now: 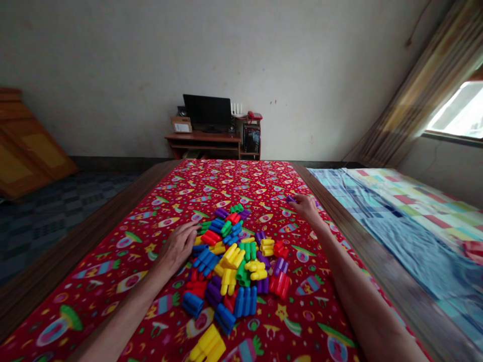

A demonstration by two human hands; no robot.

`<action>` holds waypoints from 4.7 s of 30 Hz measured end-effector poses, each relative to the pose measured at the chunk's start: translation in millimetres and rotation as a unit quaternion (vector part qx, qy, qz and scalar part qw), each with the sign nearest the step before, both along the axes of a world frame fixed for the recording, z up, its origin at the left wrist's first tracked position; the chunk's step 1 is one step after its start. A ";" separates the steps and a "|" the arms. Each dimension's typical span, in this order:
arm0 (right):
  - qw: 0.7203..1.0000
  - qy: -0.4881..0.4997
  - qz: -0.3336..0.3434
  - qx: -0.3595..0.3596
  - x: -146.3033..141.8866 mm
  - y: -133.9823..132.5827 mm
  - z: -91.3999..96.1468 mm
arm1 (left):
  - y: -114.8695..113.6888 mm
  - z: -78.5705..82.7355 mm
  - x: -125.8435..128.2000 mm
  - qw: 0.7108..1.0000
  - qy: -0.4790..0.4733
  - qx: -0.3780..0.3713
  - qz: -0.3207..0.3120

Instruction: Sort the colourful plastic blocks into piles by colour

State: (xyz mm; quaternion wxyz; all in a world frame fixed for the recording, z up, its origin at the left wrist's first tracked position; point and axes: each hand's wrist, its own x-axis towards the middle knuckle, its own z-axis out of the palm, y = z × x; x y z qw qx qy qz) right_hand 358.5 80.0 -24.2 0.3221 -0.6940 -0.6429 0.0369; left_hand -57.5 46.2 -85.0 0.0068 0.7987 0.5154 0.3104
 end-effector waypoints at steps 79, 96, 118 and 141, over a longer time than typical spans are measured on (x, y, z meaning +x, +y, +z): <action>0.986 -0.106 -0.062 0.116 5.3 3.2 -13.8 | 1.5 -2.2 0.1 1.000 -0.008 0.008 0.001; 0.881 -0.004 0.472 0.005 -127.9 -42.5 -11.2 | 2.7 -5.5 -1.8 1.000 -0.010 0.013 -0.010; 0.966 -0.009 0.258 0.012 -101.4 -6.0 -10.5 | 3.5 -8.6 1.6 0.999 -0.032 0.021 0.004; 0.884 -0.156 0.343 -0.276 -62.2 -67.8 35.3 | 1.3 -4.4 0.5 1.000 -0.021 0.003 -0.004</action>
